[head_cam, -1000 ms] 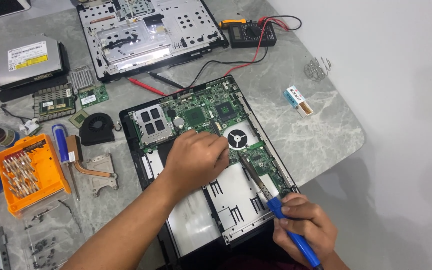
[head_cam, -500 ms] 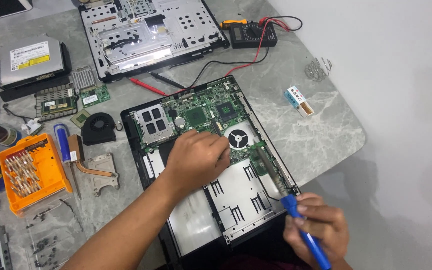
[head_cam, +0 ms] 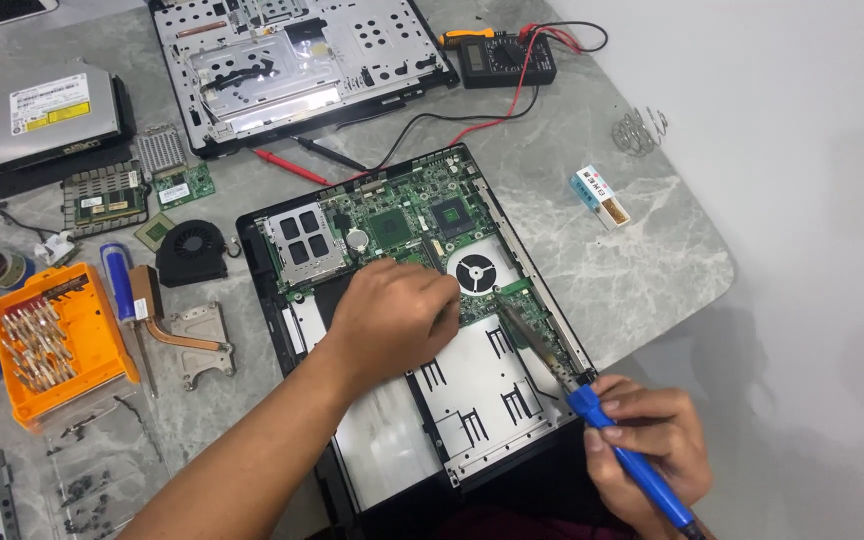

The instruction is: The person uses a soldering iron to work on a disassembled laptop motherboard. They apply heat to various components near the cooling fan and other areas of the circuit board while holding the board steady with their other hand.

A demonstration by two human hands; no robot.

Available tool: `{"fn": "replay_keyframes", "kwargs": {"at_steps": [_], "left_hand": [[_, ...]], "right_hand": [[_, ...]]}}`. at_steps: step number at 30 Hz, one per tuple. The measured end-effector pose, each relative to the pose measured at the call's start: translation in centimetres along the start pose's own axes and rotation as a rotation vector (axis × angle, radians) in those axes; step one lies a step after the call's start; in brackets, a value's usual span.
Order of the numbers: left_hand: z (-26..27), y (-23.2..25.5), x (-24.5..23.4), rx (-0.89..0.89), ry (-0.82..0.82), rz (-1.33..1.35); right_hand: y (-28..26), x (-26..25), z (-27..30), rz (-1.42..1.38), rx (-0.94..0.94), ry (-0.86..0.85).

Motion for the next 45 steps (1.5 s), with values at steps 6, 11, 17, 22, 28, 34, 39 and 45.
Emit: {"fn": "replay_keyframes", "kwargs": {"at_steps": [6, 11, 17, 22, 28, 34, 39, 45], "left_hand": [[0.0, 0.0, -0.1, 0.095, 0.03, 0.038], [0.0, -0.3, 0.5, 0.079, 0.007, 0.041], [0.3, -0.8, 1.1, 0.041, 0.028, -0.039], [0.4, -1.1, 1.6, 0.071, -0.009, -0.043], [0.4, -0.9, 1.8, 0.085, 0.037, -0.067], [0.3, -0.6, 1.7, 0.081, 0.046, -0.12], [0.1, -0.5, 1.4, 0.089, -0.003, -0.132], [0.0, -0.6, 1.5, 0.077, -0.006, -0.127]], "right_hand": [[0.4, -1.3, -1.6, 0.172, 0.041, 0.022], [2.3, -3.6, -3.1, 0.132, 0.195, 0.068], [1.5, -4.5, -5.0, 0.022, 0.132, -0.075], [1.8, -3.9, -5.1, 0.037, 0.188, -0.154], [6.4, -4.5, -5.5, -0.467, 0.411, -0.066], [11.0, -7.8, -4.5, -0.278, 0.498, 0.035], [15.8, -11.7, -2.9, -0.078, 0.463, -0.001], [15.9, -11.8, -3.3, 0.071, 0.262, -0.17]]}}
Point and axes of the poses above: each hand's wrist, its own z-axis away from the middle knuckle, its own x-axis out of the palm, y = z × x, the point moved 2 cm from there along -z, towards the middle knuckle, and after that the axes turned 1 degree about -y, right-handed, at the moved point
